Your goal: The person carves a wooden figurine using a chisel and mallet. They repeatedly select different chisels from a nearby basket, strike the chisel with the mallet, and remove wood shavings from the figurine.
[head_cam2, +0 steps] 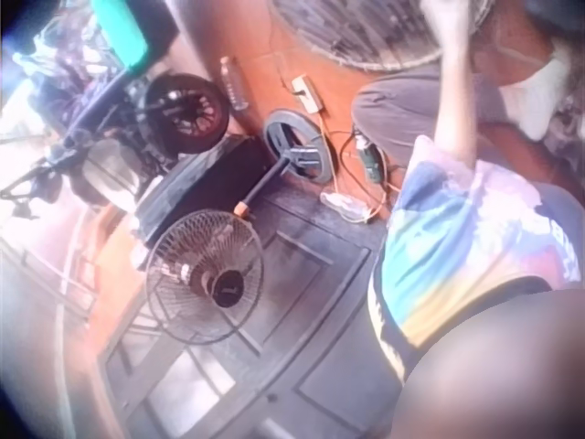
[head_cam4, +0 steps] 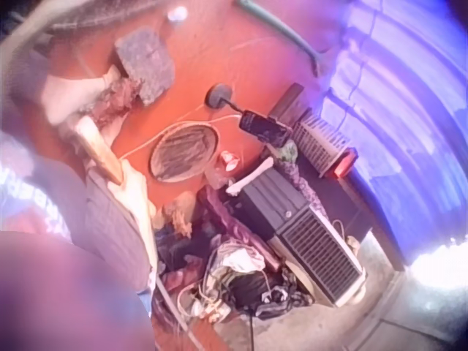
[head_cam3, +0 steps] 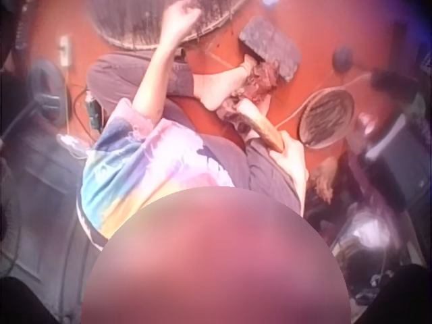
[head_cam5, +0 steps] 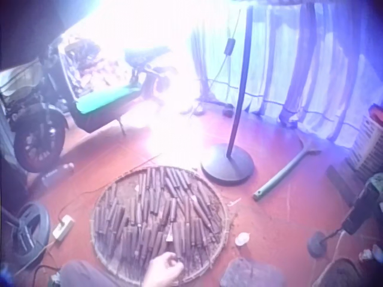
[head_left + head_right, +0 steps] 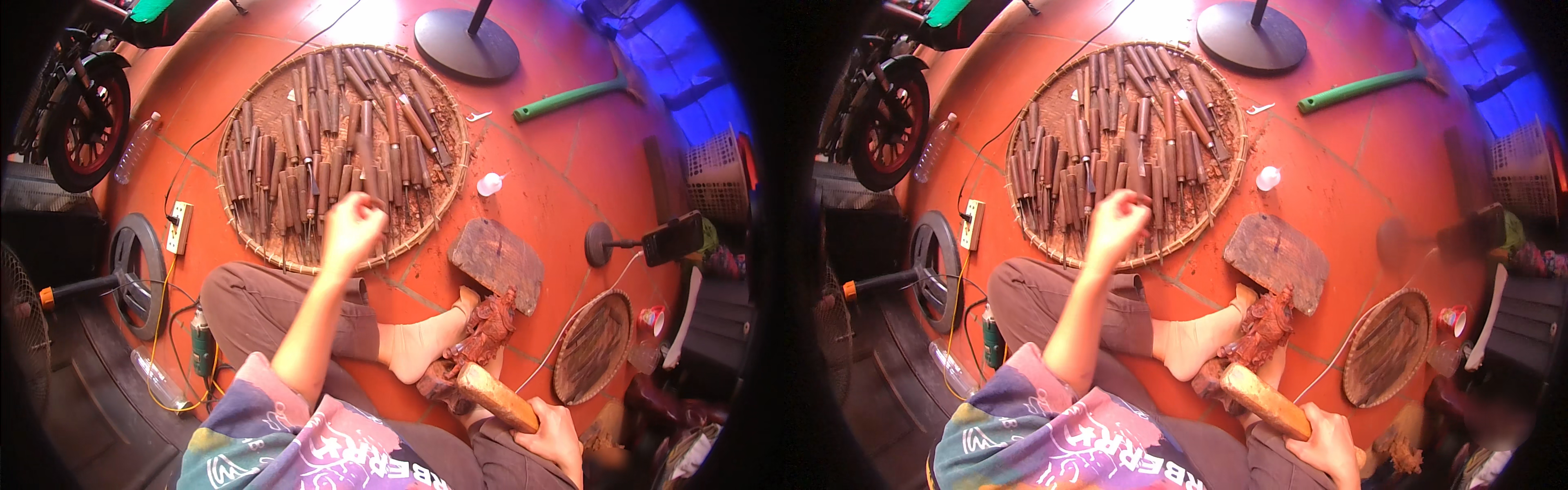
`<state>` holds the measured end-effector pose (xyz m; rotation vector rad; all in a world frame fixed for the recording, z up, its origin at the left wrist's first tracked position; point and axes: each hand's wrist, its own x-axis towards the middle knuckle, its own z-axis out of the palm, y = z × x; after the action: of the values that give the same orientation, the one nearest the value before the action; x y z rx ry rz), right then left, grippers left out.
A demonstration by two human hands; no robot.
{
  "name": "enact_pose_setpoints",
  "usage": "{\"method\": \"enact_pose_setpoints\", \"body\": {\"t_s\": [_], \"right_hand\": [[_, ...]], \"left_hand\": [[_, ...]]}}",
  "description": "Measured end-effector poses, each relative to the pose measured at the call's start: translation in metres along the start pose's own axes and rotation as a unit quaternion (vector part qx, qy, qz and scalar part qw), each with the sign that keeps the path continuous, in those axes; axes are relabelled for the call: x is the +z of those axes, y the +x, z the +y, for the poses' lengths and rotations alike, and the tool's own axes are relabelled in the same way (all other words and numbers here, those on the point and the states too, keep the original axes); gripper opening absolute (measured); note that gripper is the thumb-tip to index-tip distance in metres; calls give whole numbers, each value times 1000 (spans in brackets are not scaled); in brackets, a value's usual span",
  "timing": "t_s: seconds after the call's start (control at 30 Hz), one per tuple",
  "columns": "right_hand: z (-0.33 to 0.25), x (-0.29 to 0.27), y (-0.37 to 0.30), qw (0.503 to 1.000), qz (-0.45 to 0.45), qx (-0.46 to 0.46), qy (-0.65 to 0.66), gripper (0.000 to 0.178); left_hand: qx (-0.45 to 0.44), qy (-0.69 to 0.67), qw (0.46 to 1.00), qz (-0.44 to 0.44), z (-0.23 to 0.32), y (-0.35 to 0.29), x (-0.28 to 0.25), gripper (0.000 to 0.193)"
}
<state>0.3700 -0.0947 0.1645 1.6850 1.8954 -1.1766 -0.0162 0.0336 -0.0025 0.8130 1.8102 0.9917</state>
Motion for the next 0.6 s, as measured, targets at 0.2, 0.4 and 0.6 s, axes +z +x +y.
{"method": "enact_pose_setpoints", "body": {"t_s": [0.2,0.4,0.6], "right_hand": [[-4,0,0,1000,-2,2,29,40],[-4,0,1,1000,-1,-3,6,40],[-7,0,3,1000,-7,-13,5,42]], "left_hand": [[66,43,993,89,9,13,-65,23],[48,103,993,-17,-25,5,13,36],[67,137,988,-29,-55,9,47,39]]}}
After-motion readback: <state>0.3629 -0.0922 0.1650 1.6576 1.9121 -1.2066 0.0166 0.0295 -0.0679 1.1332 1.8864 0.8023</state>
